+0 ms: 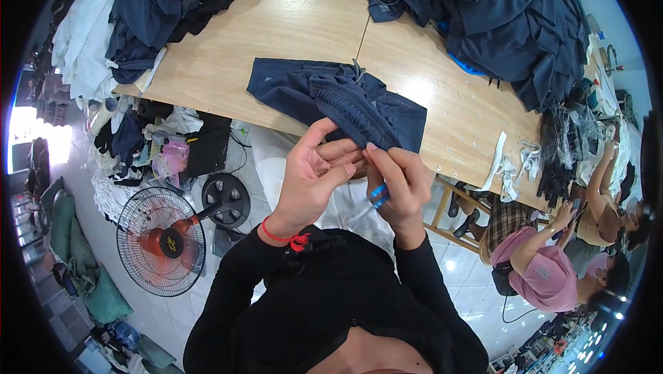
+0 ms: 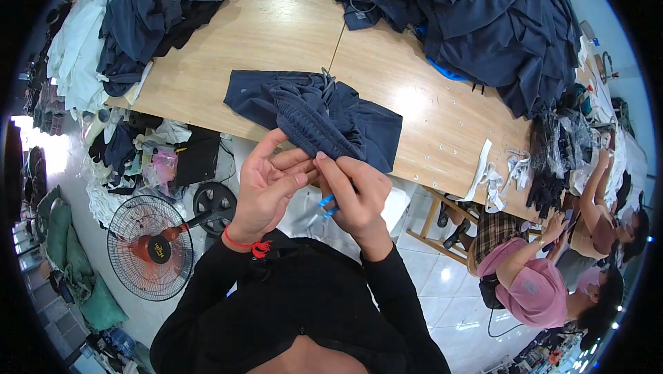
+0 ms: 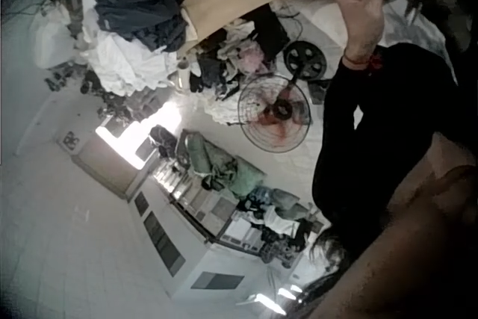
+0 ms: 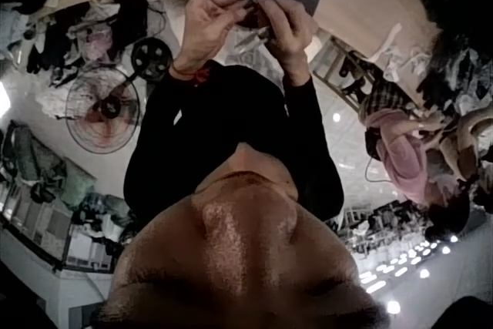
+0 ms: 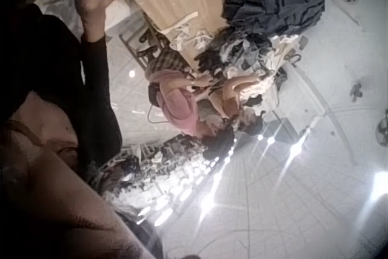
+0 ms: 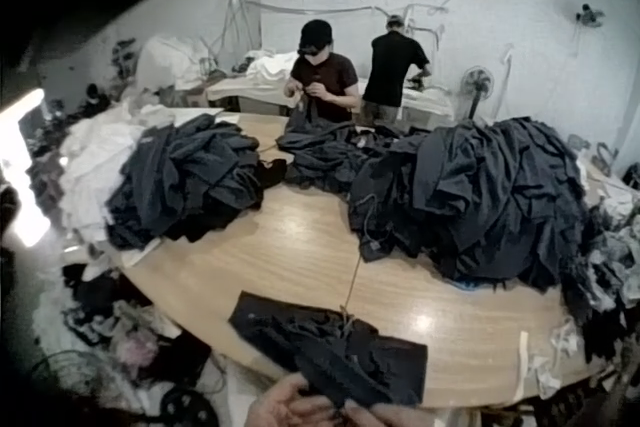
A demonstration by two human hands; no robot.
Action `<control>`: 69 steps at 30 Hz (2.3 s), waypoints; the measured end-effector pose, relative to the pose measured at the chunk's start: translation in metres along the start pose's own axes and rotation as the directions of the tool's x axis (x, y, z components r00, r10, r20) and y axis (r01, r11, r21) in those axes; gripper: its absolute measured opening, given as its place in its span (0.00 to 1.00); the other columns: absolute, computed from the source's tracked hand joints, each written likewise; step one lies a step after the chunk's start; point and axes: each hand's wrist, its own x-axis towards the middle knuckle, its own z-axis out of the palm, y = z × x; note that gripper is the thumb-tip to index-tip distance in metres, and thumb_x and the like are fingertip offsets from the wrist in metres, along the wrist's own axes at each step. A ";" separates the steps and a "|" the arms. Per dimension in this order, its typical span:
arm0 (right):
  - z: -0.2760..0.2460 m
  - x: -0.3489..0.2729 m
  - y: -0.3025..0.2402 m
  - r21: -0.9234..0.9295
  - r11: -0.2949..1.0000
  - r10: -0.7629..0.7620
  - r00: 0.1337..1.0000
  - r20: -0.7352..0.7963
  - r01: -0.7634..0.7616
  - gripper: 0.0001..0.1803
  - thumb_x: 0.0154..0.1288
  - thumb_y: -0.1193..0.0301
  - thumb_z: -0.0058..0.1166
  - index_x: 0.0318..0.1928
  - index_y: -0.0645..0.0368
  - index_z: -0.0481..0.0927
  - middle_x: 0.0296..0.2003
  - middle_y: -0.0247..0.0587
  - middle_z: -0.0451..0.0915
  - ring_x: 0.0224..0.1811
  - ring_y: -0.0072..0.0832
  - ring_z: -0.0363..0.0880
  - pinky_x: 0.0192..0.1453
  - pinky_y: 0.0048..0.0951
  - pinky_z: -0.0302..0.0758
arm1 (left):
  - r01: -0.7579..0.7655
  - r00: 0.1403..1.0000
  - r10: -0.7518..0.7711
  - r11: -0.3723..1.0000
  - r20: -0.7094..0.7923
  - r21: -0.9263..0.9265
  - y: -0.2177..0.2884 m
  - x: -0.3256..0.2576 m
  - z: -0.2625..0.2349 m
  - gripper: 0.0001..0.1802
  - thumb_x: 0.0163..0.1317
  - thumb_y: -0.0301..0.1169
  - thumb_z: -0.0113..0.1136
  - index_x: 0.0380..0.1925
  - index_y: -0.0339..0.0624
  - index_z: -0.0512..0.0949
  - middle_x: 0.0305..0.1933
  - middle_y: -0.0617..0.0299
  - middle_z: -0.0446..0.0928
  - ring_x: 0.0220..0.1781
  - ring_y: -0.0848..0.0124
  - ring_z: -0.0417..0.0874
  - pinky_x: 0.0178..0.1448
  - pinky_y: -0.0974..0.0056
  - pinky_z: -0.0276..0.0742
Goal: Trimming loose threads from pairs of blue athletic shorts using a small pair of snips.
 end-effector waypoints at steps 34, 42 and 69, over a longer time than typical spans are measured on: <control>-0.021 0.015 -0.017 0.102 0.898 0.425 0.904 0.050 -0.428 0.02 0.72 0.80 0.68 0.39 0.64 0.87 0.30 0.40 0.87 0.26 0.21 0.82 0.32 0.24 0.76 | 0.003 0.989 -0.012 0.998 -0.147 -0.062 -0.003 -0.001 -0.002 0.27 0.70 0.13 0.66 0.67 0.31 0.71 0.51 0.49 0.89 0.50 0.68 0.92 0.59 0.63 0.90; -0.010 0.007 -0.008 0.254 0.821 0.536 0.843 -0.037 -0.511 0.06 0.75 0.77 0.67 0.46 0.62 0.82 0.28 0.31 0.81 0.26 0.16 0.77 0.32 0.21 0.72 | -0.085 0.985 0.093 0.995 -0.148 0.058 -0.005 0.002 0.001 0.28 0.68 0.12 0.68 0.64 0.32 0.68 0.53 0.46 0.89 0.53 0.66 0.92 0.62 0.62 0.89; -0.011 0.006 -0.009 0.263 0.887 0.374 0.925 0.071 -0.379 0.06 0.73 0.82 0.64 0.43 0.64 0.79 0.39 0.44 0.78 0.35 0.31 0.79 0.37 0.26 0.76 | -0.097 0.981 0.131 0.969 -0.141 0.229 -0.003 -0.001 0.002 0.28 0.67 0.13 0.70 0.63 0.31 0.68 0.51 0.46 0.89 0.52 0.69 0.91 0.59 0.65 0.89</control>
